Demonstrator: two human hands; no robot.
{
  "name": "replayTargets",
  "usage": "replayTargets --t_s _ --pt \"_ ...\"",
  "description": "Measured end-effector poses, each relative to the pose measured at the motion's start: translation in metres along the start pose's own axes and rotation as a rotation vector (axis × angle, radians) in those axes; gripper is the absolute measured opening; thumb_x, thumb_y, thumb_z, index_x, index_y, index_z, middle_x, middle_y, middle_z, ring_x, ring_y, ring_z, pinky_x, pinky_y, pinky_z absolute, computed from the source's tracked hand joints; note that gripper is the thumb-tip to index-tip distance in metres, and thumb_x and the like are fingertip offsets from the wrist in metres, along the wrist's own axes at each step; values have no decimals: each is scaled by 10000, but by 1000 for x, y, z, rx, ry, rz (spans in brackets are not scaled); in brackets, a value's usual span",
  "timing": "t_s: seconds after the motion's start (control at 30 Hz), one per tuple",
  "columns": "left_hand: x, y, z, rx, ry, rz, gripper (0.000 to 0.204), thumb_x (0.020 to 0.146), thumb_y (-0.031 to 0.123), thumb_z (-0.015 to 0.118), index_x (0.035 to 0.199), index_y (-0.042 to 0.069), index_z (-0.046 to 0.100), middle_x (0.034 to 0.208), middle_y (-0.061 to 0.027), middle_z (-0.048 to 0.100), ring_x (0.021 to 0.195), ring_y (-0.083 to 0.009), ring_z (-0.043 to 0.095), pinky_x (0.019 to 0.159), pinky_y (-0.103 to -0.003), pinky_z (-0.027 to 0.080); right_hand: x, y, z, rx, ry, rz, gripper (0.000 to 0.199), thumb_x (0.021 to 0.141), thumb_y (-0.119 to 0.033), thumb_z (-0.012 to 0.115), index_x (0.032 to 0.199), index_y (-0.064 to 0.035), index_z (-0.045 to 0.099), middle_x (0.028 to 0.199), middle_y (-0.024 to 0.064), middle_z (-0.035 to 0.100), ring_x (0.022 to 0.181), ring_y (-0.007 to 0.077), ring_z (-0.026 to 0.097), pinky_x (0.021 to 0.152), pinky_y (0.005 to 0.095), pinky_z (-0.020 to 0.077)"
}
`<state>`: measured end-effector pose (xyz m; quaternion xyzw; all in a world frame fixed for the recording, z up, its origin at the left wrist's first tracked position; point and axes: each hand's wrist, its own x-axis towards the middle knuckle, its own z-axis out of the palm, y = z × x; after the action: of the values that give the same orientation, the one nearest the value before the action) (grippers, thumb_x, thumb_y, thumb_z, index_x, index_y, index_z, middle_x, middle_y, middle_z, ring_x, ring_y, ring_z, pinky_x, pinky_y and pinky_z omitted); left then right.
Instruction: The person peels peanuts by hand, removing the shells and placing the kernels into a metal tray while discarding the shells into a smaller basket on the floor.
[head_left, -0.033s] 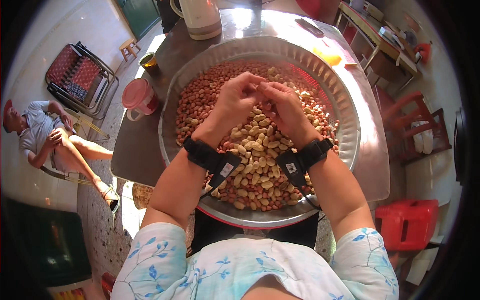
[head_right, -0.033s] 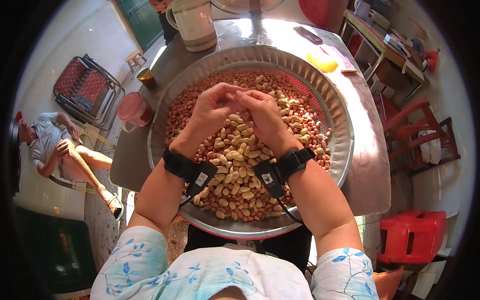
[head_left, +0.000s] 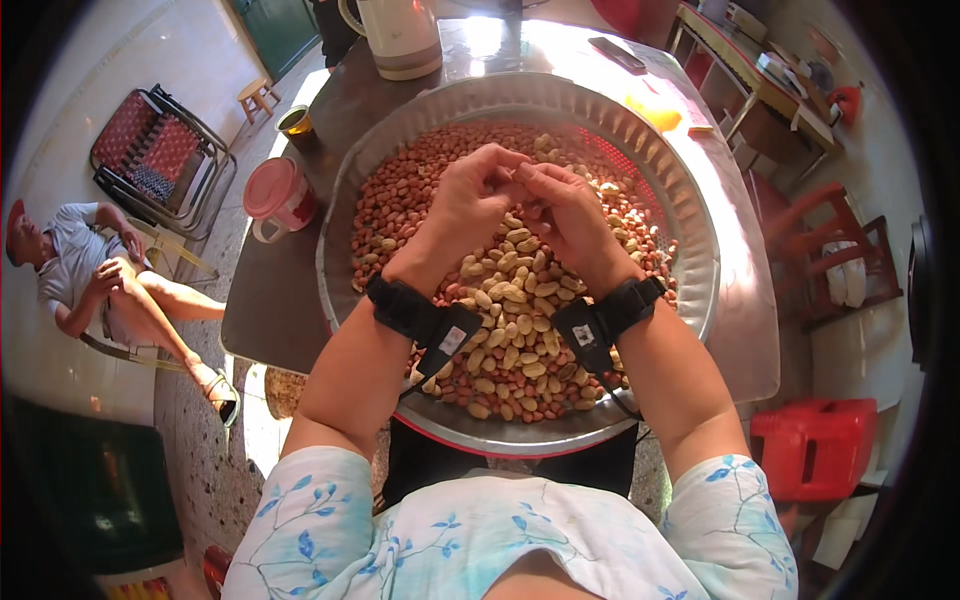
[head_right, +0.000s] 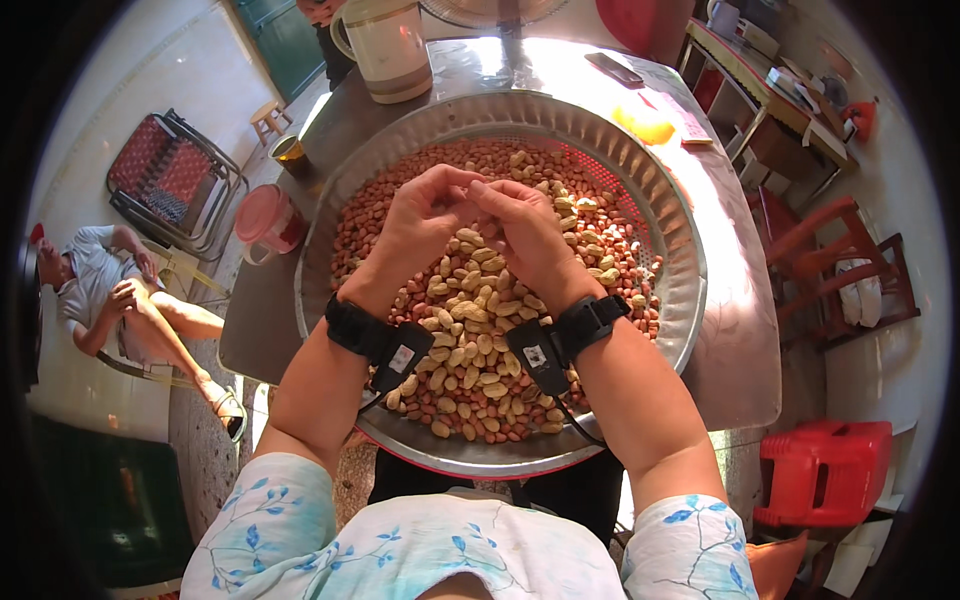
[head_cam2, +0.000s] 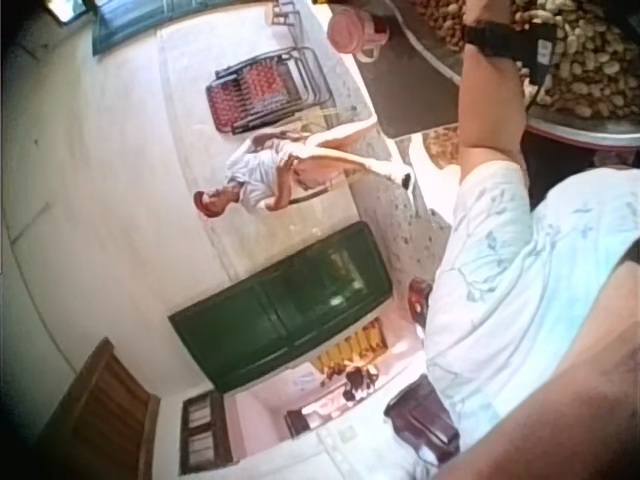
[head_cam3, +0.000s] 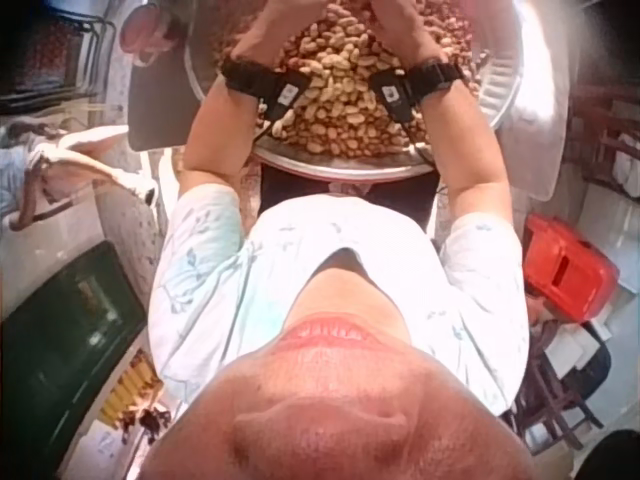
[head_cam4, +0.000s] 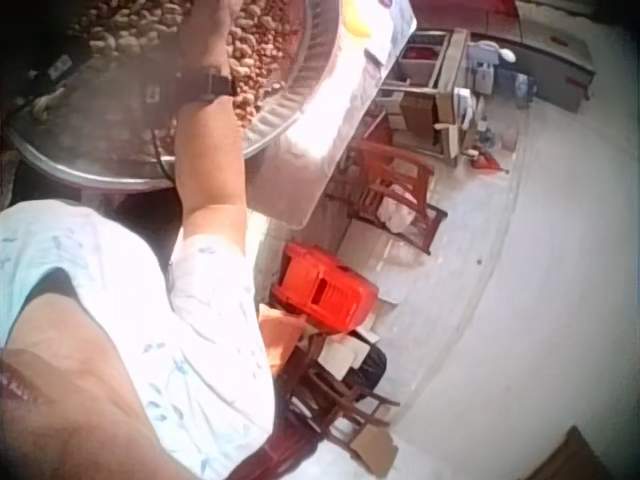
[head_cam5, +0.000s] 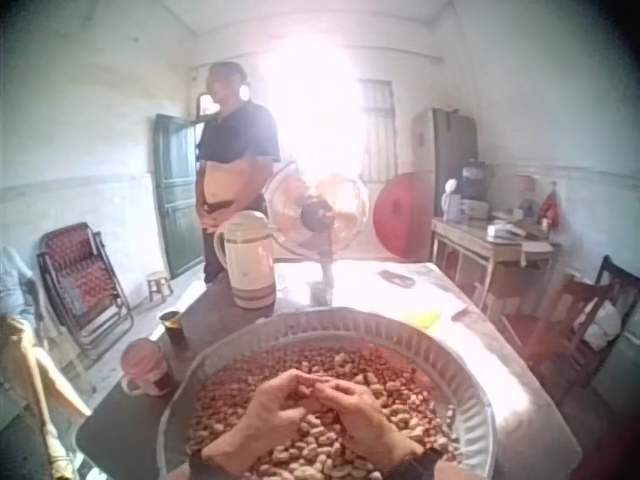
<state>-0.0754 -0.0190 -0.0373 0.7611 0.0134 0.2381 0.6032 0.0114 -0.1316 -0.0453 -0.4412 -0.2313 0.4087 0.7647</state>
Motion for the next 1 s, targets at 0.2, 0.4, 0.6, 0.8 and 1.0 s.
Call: replayTargets --t_s 0.2,0.4,0.6,0.8,1.0 --pt "2 4 -3 -170 49 0 214 796 46 572 1004 31 526 782 4 540 627 -17 463 512 -149 369 4 4 -6 332 -192 80 137 840 -217 540 820 -82 554 661 -44 486 542 20 401 439 155 295" --pt "-1 12 -9 -498 -64 -137 258 818 53 542 1074 47 514 830 13 542 539 5 383 434 -135 276 2 1 -5 388 -219 73 188 857 -253 510 885 -72 554 702 -33 511 544 32 411 440 164 310" --pt "-3 16 -9 -757 -149 -147 270 833 43 513 1103 51 501 831 27 543 507 1 353 421 -135 268 -1 -6 -7 455 -291 100 234 853 -286 513 920 -67 558 683 -28 514 530 38 416 425 165 305" --pt "2 9 -10 -280 37 -114 246 823 74 546 1066 42 529 777 33 537 537 14 393 433 -133 293 7 -13 -20 -618 156 -149 225 800 -243 592 729 -29 599 583 -6 537 479 45 453 414 178 341" --pt "1 1 -1 29 20 33 211 808 51 557 1018 43 582 748 38 541 642 -12 470 558 -154 396 11 -5 -22 151 116 213 190 838 -233 496 801 -52 537 657 22 534 537 107 497 430 200 380"
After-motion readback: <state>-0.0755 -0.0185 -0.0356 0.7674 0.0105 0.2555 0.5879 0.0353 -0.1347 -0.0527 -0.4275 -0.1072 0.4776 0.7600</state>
